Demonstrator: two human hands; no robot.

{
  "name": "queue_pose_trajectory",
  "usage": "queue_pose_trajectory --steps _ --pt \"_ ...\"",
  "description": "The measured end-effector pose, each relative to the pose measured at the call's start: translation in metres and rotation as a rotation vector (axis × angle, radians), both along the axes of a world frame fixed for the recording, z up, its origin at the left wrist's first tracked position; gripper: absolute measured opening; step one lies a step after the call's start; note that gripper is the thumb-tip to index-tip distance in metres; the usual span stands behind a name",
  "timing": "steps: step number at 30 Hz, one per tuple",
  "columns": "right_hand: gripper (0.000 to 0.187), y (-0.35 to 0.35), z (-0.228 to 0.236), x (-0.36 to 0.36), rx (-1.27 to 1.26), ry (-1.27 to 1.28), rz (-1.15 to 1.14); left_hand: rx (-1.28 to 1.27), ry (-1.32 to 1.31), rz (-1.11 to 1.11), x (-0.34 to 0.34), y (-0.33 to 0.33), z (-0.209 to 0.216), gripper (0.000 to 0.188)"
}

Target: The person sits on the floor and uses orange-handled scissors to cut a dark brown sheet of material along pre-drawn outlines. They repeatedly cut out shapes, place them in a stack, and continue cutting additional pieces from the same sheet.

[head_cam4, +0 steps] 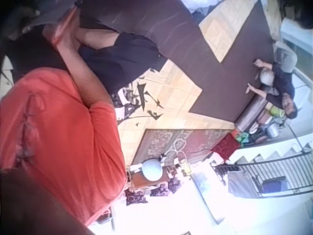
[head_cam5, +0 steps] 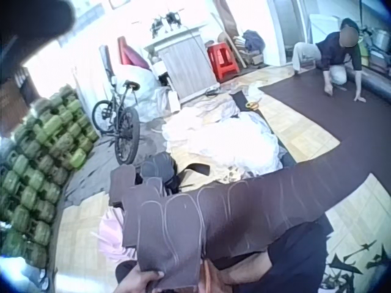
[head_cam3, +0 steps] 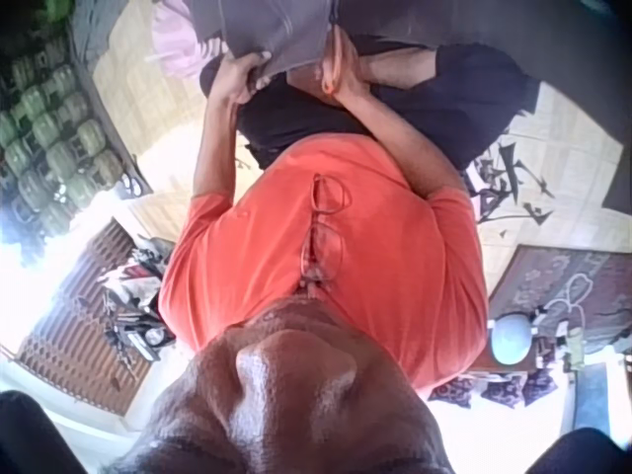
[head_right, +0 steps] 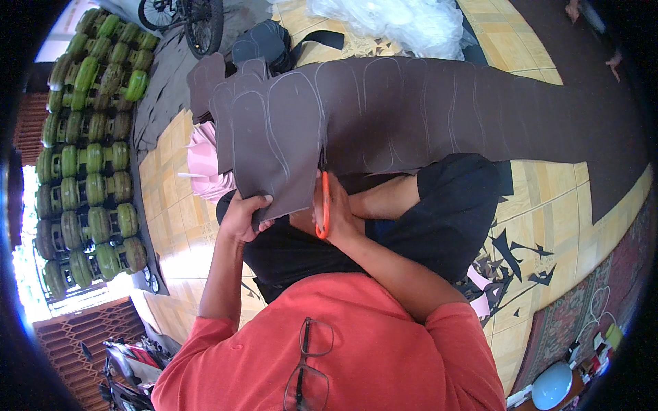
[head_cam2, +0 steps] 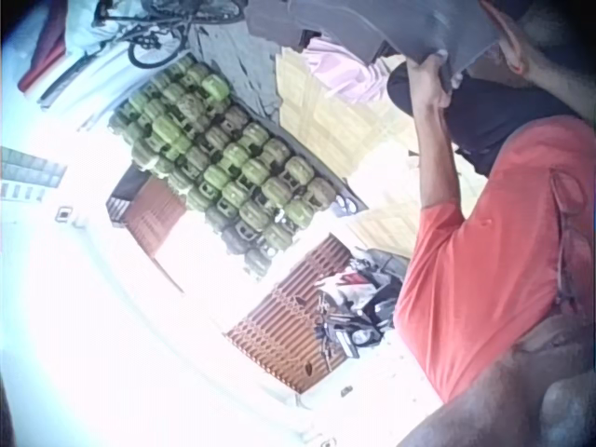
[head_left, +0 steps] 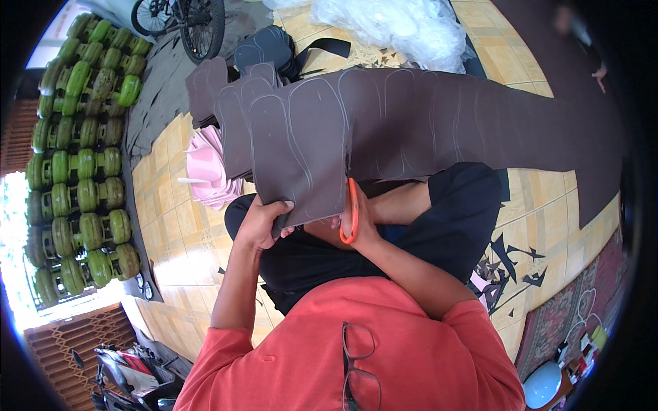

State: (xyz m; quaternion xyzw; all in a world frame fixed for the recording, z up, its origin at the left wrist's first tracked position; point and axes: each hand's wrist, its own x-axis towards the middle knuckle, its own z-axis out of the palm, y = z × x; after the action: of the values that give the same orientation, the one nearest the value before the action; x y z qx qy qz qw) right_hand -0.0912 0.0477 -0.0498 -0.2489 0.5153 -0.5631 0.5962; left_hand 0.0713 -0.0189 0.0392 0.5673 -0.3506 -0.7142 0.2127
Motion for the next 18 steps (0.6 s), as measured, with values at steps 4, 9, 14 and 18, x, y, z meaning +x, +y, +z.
queue_pose_trajectory --steps 4,9,14,18 --pt "0.051 0.004 0.012 -0.005 0.116 -0.227 0.061 0.002 0.007 0.019 0.001 0.002 0.001 0.031" --pt "0.054 -0.009 -0.004 -0.006 -0.025 -0.084 -0.024 -0.002 -0.009 0.054 0.000 0.008 0.004 0.029" --pt "0.055 -0.004 0.008 -0.019 0.029 -0.058 0.099 0.018 0.059 0.067 0.009 0.007 0.000 0.026" --pt "0.058 -0.012 -0.005 -0.022 -0.030 -0.087 0.046 0.019 0.048 0.066 0.010 0.008 0.002 0.024"
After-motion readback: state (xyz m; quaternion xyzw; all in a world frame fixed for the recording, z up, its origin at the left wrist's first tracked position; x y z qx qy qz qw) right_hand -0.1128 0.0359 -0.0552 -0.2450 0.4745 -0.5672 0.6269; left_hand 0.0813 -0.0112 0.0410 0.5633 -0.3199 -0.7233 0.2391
